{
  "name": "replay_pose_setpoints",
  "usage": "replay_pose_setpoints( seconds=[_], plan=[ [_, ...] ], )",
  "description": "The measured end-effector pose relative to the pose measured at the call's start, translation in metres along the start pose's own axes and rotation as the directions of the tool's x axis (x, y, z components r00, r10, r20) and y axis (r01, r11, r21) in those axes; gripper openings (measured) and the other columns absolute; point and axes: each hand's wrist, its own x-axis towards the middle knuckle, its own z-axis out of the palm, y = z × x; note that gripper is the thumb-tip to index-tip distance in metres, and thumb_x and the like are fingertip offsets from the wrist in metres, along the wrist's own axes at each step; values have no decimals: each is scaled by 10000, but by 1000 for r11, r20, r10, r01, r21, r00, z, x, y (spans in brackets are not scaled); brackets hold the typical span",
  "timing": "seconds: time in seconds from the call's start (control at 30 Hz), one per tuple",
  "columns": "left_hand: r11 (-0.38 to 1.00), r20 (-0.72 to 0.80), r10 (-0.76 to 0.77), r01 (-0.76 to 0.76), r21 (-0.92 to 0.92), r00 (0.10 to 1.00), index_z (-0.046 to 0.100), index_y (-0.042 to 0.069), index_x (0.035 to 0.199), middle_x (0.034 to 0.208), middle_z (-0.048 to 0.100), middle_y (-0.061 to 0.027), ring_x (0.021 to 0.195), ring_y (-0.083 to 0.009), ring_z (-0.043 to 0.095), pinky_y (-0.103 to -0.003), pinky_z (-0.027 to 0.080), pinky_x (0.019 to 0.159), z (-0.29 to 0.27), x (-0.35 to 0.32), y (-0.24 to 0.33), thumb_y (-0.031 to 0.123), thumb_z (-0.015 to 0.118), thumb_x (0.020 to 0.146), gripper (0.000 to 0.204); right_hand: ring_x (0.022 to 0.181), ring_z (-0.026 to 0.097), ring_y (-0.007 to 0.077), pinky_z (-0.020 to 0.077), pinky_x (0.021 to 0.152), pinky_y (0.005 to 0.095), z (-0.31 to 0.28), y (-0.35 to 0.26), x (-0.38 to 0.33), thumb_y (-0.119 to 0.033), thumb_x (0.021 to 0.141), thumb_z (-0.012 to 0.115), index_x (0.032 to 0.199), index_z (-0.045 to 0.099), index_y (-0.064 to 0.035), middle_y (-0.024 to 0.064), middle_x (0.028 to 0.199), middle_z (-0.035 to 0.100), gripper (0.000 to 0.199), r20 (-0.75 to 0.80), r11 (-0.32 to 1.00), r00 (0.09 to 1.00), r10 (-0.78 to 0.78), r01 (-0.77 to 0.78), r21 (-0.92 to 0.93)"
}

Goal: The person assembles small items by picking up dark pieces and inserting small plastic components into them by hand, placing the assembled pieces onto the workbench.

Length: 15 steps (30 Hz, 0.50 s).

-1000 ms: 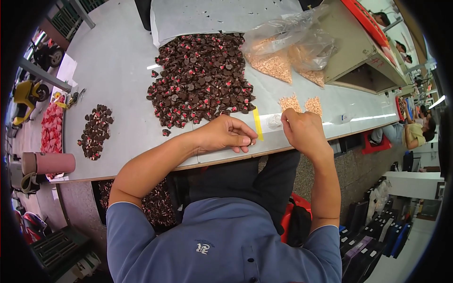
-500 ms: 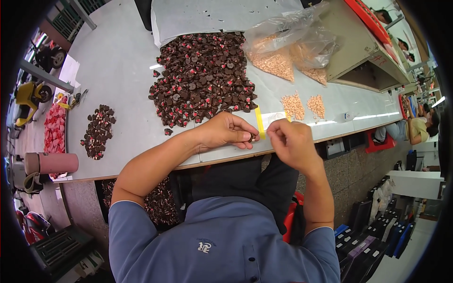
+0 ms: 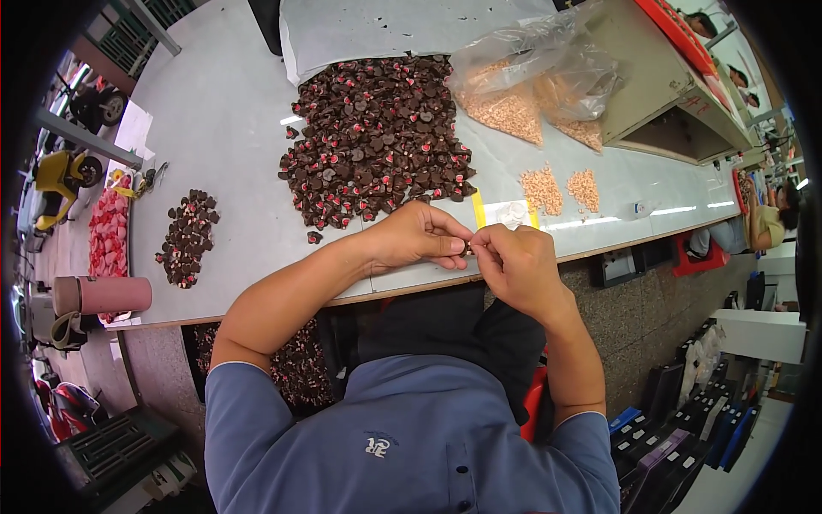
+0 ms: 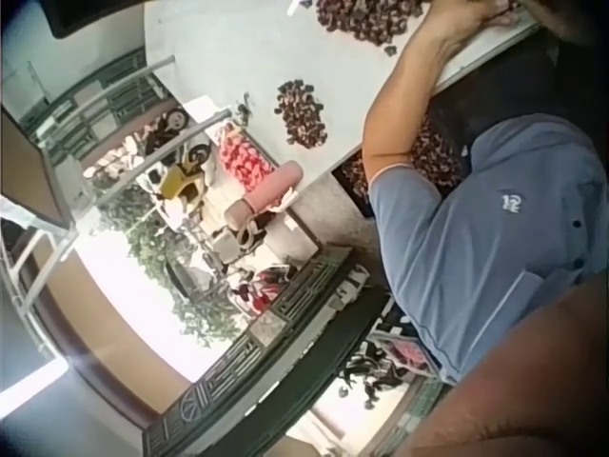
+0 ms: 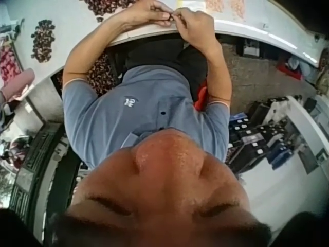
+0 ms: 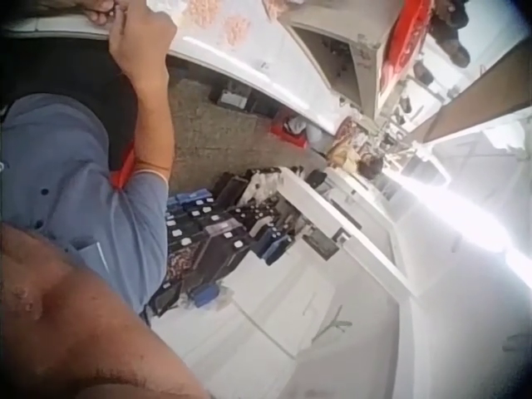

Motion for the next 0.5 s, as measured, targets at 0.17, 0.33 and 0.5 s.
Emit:
replay_pose_setpoints(
  seconds=[0.17,0.33,0.5],
  plan=[
    [1000,11,-5,5,-12,1000,665,-33,1161,1082,704,-145,901,-180,711,-275,583,793,3,-3,0,109,674,930,272,553,614,157,454,518,275,1,2,-4,-25,862,686,917,588,-2,93,683,640,115,63,917,962,264,-271,292],
    [1000,30,18,-18,-3,999,682,-44,1126,1060,713,-151,874,-188,714,-284,588,779,1,-6,-3,108,693,913,261,593,591,122,452,553,259,1,-3,0,-42,874,698,984,537,4,79,679,618,200,180,833,903,389,-428,350],
    [1000,29,-12,12,-11,999,687,-45,1109,1049,716,-161,860,-193,717,-288,594,774,-2,-6,-2,95,710,895,257,640,600,92,452,569,247,3,3,1,-38,877,698,998,529,-7,60,700,616,211,161,920,954,254,-289,265]
  ],
)
